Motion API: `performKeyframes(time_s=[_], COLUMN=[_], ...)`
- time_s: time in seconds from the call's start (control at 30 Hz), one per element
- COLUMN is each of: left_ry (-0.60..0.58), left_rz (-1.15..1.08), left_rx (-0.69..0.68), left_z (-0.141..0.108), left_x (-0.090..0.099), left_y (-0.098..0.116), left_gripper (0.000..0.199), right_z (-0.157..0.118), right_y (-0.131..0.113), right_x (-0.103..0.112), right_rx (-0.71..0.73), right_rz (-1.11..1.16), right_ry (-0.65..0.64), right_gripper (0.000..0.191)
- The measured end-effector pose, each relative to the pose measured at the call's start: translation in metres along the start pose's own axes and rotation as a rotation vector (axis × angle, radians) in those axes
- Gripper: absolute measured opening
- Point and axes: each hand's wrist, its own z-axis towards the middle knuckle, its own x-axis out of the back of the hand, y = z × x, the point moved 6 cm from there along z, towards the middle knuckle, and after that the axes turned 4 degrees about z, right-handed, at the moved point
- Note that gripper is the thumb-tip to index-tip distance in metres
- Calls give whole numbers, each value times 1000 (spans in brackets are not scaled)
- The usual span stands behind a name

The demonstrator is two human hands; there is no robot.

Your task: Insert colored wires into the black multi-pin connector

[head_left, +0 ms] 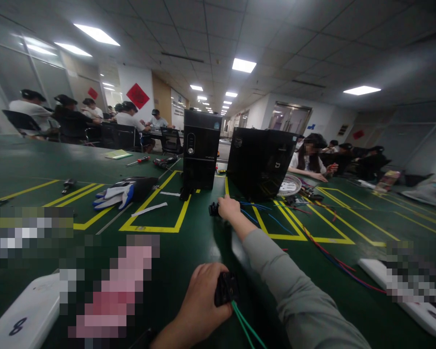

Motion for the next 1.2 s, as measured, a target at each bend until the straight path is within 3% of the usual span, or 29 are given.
performKeyframes(time_s=[0.13,0.23,0.37,0.53,0.7,0.83,1.07,1.13,1.2], left_ry=[-4,-13,-2,27,60,61,69,75,83], left_rz=[14,28,35,50,55,70,75,78,80], left_rx=[-7,-11,-25,-18,-12,1,4,-2,-4], left_z=[1,1,1,0,0,1,1,1,1], left_x=[0,-1,-1,-1,-2,-4,-5,-4,-4], left_y=[0,0,1,2,1,0,0,0,0], left_gripper=[35,34,33,31,33,34,36,34,32], right_z=[-38,-80,-148,-209,-226,-230,-234,-235,-235], right_y=[-1,7,29,50,41,35,35,37,40], right_x=[16,20,15,-11,-38,-46,-50,-53,-49], right_rx=[135,198,217,175,129,74,-24,-64,-37], right_rz=[132,260,426,597,896,1050,1147,1106,1015], right_ry=[216,250,138,-134,-381,-453,-394,-414,-330], right_gripper=[29,24,21,34,34,28,15,16,16])
